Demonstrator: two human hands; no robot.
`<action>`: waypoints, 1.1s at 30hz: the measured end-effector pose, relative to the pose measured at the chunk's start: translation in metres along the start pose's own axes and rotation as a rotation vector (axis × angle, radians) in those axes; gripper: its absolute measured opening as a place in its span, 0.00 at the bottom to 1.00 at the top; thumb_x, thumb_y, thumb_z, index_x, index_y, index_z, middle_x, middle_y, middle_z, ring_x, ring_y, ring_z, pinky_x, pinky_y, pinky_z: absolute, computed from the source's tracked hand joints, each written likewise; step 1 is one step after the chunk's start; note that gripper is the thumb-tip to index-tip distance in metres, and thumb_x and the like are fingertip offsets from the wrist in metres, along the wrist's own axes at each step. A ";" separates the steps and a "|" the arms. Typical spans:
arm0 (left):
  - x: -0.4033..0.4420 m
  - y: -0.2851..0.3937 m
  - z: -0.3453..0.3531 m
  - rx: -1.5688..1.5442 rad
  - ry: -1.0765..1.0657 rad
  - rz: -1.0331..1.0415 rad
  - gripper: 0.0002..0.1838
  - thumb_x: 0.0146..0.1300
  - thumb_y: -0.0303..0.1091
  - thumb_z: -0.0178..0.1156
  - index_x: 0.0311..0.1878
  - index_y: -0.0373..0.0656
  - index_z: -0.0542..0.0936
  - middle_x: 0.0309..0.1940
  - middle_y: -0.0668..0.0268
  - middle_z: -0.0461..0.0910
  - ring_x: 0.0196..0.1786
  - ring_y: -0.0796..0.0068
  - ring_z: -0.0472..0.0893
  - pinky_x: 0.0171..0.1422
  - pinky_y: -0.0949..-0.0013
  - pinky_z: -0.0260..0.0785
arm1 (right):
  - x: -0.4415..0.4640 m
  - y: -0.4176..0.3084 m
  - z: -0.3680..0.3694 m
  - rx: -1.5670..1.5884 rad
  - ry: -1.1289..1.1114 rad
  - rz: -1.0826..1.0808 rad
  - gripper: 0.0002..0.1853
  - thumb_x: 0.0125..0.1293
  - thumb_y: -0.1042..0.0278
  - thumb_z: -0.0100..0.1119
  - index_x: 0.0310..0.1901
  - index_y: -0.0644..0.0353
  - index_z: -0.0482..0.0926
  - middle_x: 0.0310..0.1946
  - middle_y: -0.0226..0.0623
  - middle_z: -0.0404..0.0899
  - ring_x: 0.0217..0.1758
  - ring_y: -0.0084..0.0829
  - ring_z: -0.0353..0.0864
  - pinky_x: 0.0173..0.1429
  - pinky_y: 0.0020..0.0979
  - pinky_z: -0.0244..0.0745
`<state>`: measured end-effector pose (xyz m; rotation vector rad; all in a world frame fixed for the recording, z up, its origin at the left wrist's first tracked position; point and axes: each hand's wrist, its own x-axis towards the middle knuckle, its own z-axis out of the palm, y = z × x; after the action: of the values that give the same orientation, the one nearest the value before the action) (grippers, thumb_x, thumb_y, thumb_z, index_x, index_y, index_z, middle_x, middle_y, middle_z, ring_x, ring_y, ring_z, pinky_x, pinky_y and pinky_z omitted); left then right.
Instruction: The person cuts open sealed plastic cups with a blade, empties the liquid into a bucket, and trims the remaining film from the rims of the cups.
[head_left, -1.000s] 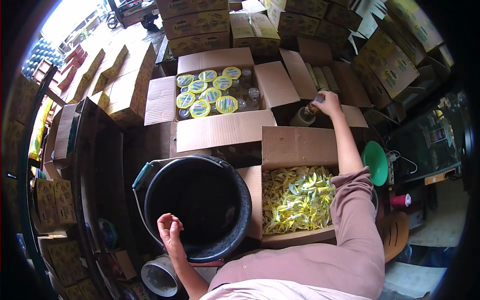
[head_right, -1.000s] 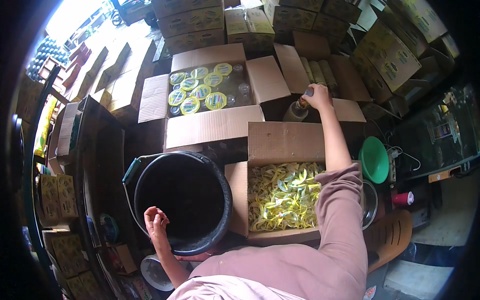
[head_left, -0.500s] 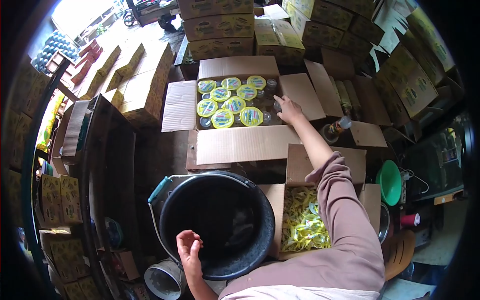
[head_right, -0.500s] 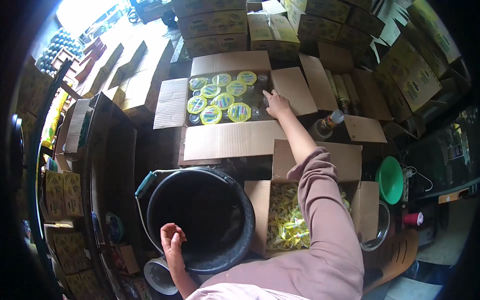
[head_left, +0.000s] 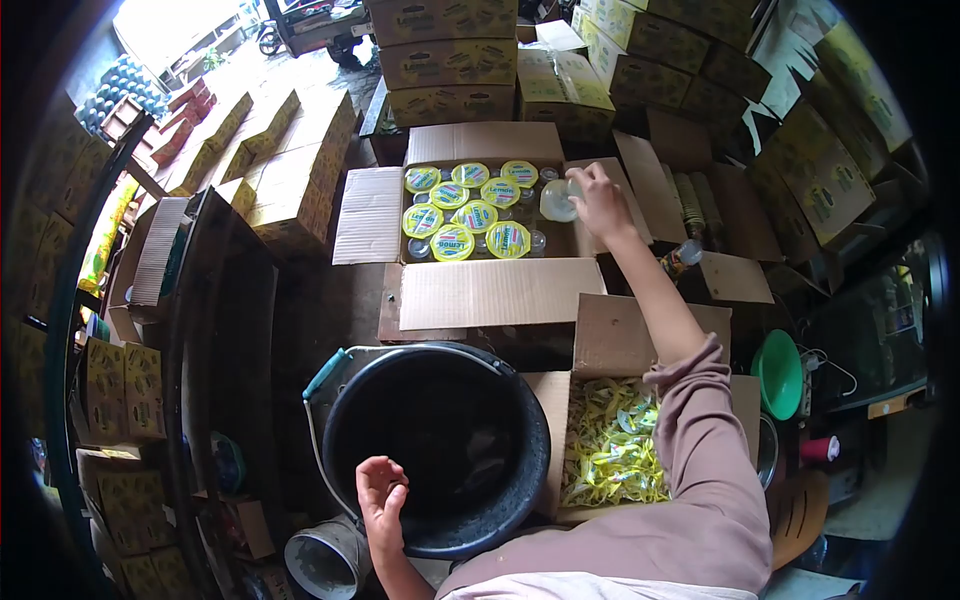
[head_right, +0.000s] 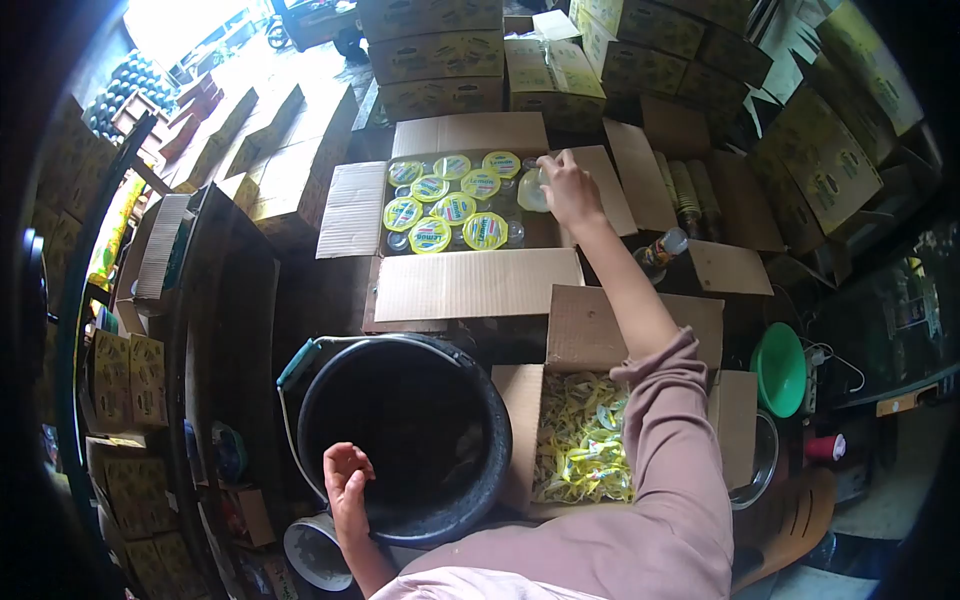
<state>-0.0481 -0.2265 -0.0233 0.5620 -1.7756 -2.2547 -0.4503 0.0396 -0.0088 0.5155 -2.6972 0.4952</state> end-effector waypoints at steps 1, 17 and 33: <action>0.000 0.000 0.000 -0.017 -0.018 0.039 0.19 0.53 0.28 0.53 0.50 0.42 0.66 0.38 0.67 0.68 0.38 0.80 0.69 0.42 0.78 0.63 | -0.010 -0.010 -0.020 0.040 0.056 -0.023 0.18 0.50 0.74 0.62 0.45 0.55 0.74 0.42 0.42 0.71 0.43 0.47 0.77 0.45 0.40 0.75; -0.085 0.008 0.125 -0.628 -0.669 -0.275 0.31 0.62 0.50 0.49 0.63 0.42 0.58 0.59 0.58 0.63 0.62 0.59 0.64 0.62 0.50 0.60 | -0.389 -0.160 -0.132 0.453 0.486 -0.466 0.17 0.45 0.78 0.68 0.40 0.54 0.79 0.45 0.41 0.68 0.44 0.39 0.77 0.48 0.33 0.77; -0.020 -0.012 0.014 -0.127 -0.141 0.305 0.21 0.61 0.29 0.56 0.55 0.38 0.62 0.44 0.60 0.73 0.42 0.71 0.77 0.42 0.67 0.74 | -0.572 0.102 -0.114 0.697 0.871 1.737 0.30 0.55 0.58 0.63 0.54 0.68 0.65 0.50 0.45 0.71 0.48 0.35 0.74 0.52 0.31 0.70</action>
<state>-0.0355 -0.2038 -0.0286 0.1010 -1.6333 -2.2150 0.0384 0.3370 -0.1629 -1.6478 -1.3725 1.5139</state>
